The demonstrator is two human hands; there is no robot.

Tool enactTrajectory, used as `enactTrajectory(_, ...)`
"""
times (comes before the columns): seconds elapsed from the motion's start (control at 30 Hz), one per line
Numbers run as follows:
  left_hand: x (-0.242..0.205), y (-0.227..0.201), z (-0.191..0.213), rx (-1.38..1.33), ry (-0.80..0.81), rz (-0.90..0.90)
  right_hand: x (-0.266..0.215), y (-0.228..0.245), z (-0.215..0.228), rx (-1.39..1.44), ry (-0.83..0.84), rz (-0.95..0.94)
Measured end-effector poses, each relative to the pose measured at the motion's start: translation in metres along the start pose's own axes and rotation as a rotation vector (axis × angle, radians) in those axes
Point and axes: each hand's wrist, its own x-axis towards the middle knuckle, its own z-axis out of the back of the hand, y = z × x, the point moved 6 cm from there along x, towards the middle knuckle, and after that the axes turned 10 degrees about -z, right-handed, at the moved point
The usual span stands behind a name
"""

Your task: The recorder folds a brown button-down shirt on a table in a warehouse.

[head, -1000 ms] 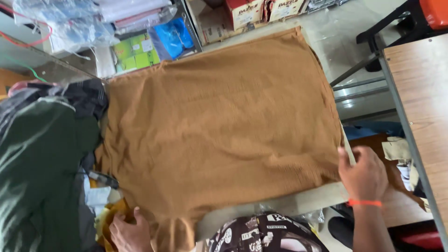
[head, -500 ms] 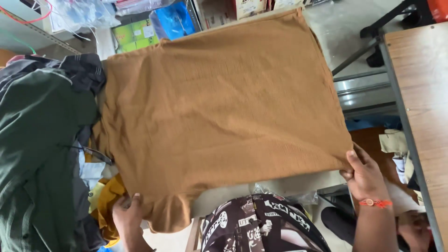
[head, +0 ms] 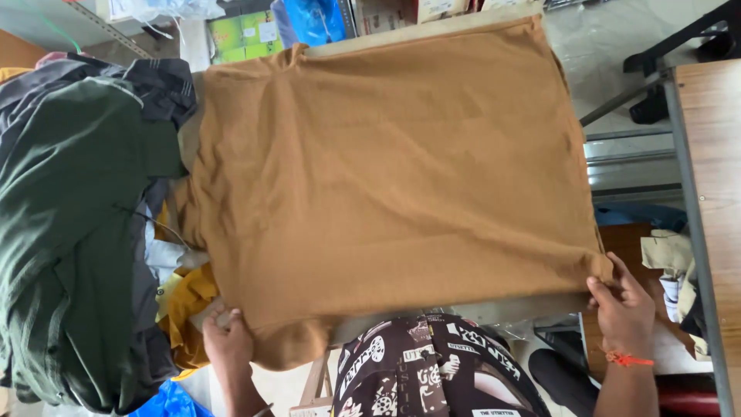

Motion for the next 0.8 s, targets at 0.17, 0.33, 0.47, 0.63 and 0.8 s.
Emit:
enactTrajectory(0.17,-0.013,0.005,0.001,0.194,0.107,-0.002,0.0,-0.007,0.024,-0.166,-0.11,0.065)
enactTrajectory(0.33,-0.007,0.066,-0.003,-0.656,0.508,0.075,-0.012,0.029,0.026,-0.293,-0.107,0.225)
enactTrajectory(0.47,-0.013,0.043,0.009,-0.579,0.668,-0.059,-0.028,0.062,0.006,-0.675,-0.031,0.209)
enactTrajectory(0.63,-0.017,0.013,0.007,0.021,0.692,-0.142,-0.034,0.055,0.006,-0.97,0.051,0.243)
enactTrajectory(0.8,-0.031,0.018,0.01,-0.375,0.659,0.021,-0.052,0.079,-0.012,-1.248,-0.058,0.282)
